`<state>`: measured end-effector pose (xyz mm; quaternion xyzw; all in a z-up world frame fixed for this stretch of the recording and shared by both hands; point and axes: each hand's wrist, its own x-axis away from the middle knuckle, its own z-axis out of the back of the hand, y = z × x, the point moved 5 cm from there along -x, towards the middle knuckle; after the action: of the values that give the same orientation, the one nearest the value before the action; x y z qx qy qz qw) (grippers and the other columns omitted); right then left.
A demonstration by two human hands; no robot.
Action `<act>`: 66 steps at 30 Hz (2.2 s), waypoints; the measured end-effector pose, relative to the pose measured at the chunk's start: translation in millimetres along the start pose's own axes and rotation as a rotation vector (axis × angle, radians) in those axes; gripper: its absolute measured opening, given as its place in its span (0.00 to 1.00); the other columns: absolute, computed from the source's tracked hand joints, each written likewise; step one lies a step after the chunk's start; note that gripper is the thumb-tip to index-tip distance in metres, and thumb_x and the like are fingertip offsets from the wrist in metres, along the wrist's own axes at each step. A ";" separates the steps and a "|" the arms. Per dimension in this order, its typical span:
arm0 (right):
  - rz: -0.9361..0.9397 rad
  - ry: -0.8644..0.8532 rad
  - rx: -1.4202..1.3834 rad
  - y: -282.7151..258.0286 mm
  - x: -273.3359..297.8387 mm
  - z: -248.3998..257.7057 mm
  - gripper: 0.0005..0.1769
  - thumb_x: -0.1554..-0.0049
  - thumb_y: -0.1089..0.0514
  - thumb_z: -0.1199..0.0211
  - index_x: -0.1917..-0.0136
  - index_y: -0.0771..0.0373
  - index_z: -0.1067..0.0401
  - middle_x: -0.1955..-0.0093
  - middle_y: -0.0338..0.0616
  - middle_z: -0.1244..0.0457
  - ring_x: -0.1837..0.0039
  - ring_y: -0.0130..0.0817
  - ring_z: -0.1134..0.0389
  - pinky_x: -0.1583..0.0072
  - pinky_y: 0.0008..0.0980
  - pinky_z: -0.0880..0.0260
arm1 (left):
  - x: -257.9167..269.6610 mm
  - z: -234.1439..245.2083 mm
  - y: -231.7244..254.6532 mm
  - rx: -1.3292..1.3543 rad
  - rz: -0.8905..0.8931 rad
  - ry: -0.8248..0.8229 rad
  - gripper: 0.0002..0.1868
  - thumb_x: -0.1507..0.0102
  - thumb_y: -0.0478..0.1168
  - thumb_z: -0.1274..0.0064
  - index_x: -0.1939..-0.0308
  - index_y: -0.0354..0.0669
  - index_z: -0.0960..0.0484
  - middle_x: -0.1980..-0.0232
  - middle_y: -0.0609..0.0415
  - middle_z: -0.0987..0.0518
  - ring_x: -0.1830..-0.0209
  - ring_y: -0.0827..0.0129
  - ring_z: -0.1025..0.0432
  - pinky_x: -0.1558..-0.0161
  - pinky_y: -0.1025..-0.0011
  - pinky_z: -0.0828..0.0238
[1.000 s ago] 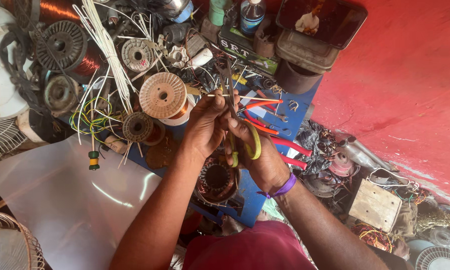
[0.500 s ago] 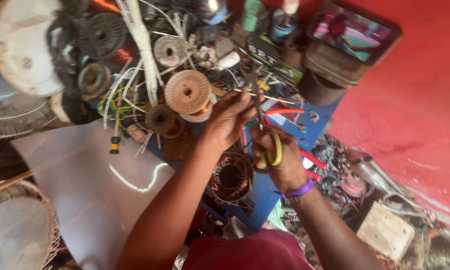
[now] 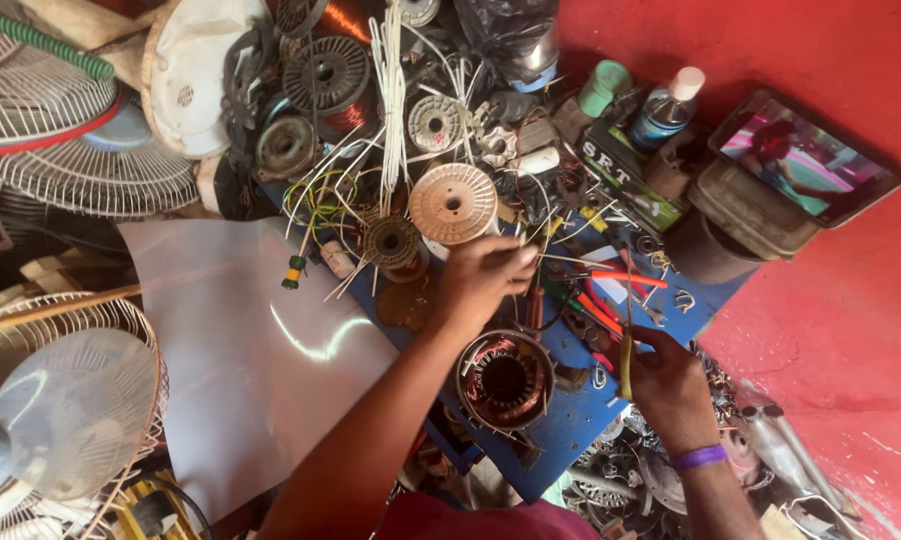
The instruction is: The person is repairing an electrical component, likely a motor stator, by stripping, bending, and inserting copper wires into slots. They use pliers and scissors to manipulate the wires and secure them in place.
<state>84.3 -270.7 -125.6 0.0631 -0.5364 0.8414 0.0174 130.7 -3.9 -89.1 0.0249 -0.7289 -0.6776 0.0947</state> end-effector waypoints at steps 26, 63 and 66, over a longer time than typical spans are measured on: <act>0.185 -0.183 -0.480 -134.1 18.2 -57.7 0.24 0.46 0.74 0.32 0.40 0.60 0.35 0.51 0.50 0.28 0.50 0.37 0.25 0.57 0.28 0.26 | 111.1 34.4 76.5 -0.488 -0.556 -0.099 0.06 0.36 0.38 0.38 0.58 0.44 0.18 0.60 0.48 0.20 0.61 0.53 0.23 0.60 0.61 0.26; -0.085 -0.492 -0.064 -179.0 -26.3 -145.5 0.27 0.53 0.45 0.26 0.46 0.62 0.26 0.71 0.43 0.33 0.71 0.28 0.32 0.68 0.28 0.34 | 55.2 230.0 10.2 0.105 -0.235 0.642 0.10 0.32 0.35 0.43 0.50 0.31 0.20 0.60 0.53 0.17 0.63 0.76 0.21 0.57 0.75 0.18; -0.128 -0.878 -0.070 -208.2 -3.7 -198.2 0.28 0.48 0.36 0.33 0.50 0.63 0.26 0.70 0.37 0.36 0.69 0.24 0.34 0.68 0.25 0.34 | 43.9 235.1 18.0 0.161 -0.346 0.628 0.10 0.31 0.35 0.43 0.49 0.30 0.20 0.59 0.53 0.17 0.61 0.76 0.21 0.55 0.75 0.18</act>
<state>90.9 -2.9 -21.1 0.4468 -0.5162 0.7134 -0.1579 49.0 221.4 -81.7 0.3621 -0.7004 -0.5832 0.1954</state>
